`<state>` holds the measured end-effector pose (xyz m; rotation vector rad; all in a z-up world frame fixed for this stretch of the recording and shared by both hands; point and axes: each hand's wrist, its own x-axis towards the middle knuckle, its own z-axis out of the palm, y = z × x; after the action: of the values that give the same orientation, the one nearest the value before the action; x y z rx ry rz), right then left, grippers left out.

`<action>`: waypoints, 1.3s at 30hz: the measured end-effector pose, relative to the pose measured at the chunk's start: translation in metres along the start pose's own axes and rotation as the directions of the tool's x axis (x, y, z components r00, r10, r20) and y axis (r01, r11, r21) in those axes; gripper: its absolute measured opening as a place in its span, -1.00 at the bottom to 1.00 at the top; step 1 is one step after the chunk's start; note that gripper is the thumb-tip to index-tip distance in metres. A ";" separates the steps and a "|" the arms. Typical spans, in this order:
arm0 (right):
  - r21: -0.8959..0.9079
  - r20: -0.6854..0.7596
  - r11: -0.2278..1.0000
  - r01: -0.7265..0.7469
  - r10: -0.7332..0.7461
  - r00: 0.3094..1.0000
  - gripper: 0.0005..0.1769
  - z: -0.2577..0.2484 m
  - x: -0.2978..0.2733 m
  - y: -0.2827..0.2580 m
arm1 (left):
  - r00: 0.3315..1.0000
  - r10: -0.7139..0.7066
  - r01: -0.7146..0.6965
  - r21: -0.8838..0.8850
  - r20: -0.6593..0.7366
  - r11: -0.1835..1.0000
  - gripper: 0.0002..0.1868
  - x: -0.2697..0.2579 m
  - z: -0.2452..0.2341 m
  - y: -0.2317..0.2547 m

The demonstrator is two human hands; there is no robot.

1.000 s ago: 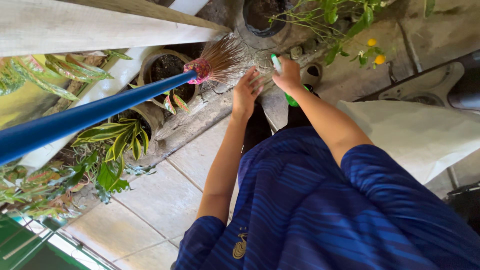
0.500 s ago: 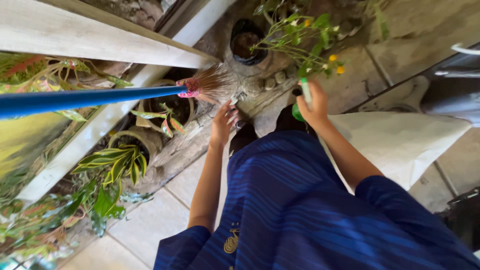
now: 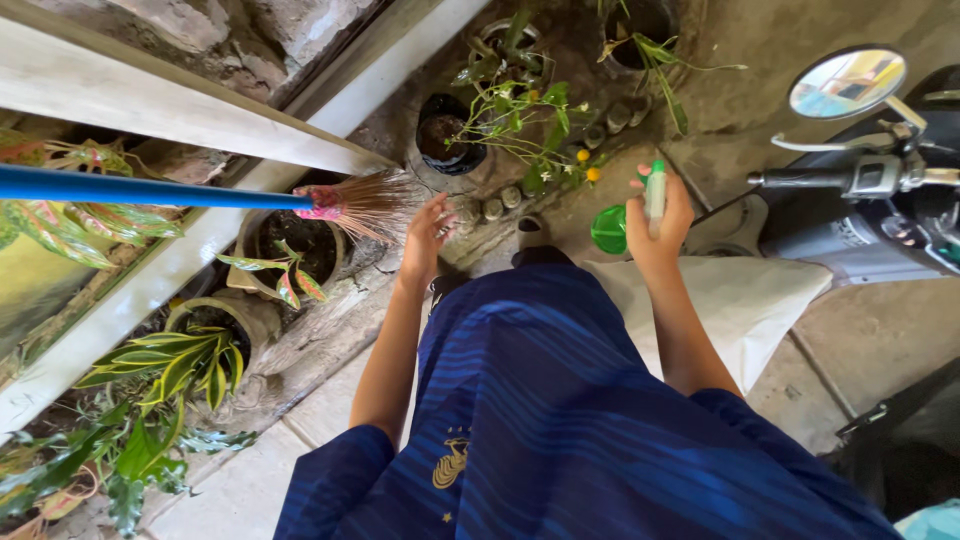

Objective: The person sprays water on the leaves of potted plants using a green spray bottle, moving between different pots.

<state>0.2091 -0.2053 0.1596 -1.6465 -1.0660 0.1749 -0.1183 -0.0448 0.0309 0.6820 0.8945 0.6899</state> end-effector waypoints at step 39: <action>0.229 0.596 0.838 0.496 -0.523 0.609 -0.37 0.274 -0.187 -0.210 | 0.818 0.521 -0.564 0.517 0.243 0.644 0.05 -0.240 -0.148 0.053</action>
<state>-0.1798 -0.1488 0.1583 -1.1760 -2.0141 0.3943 -0.3664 -0.1640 0.1130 1.5628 0.8278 0.9322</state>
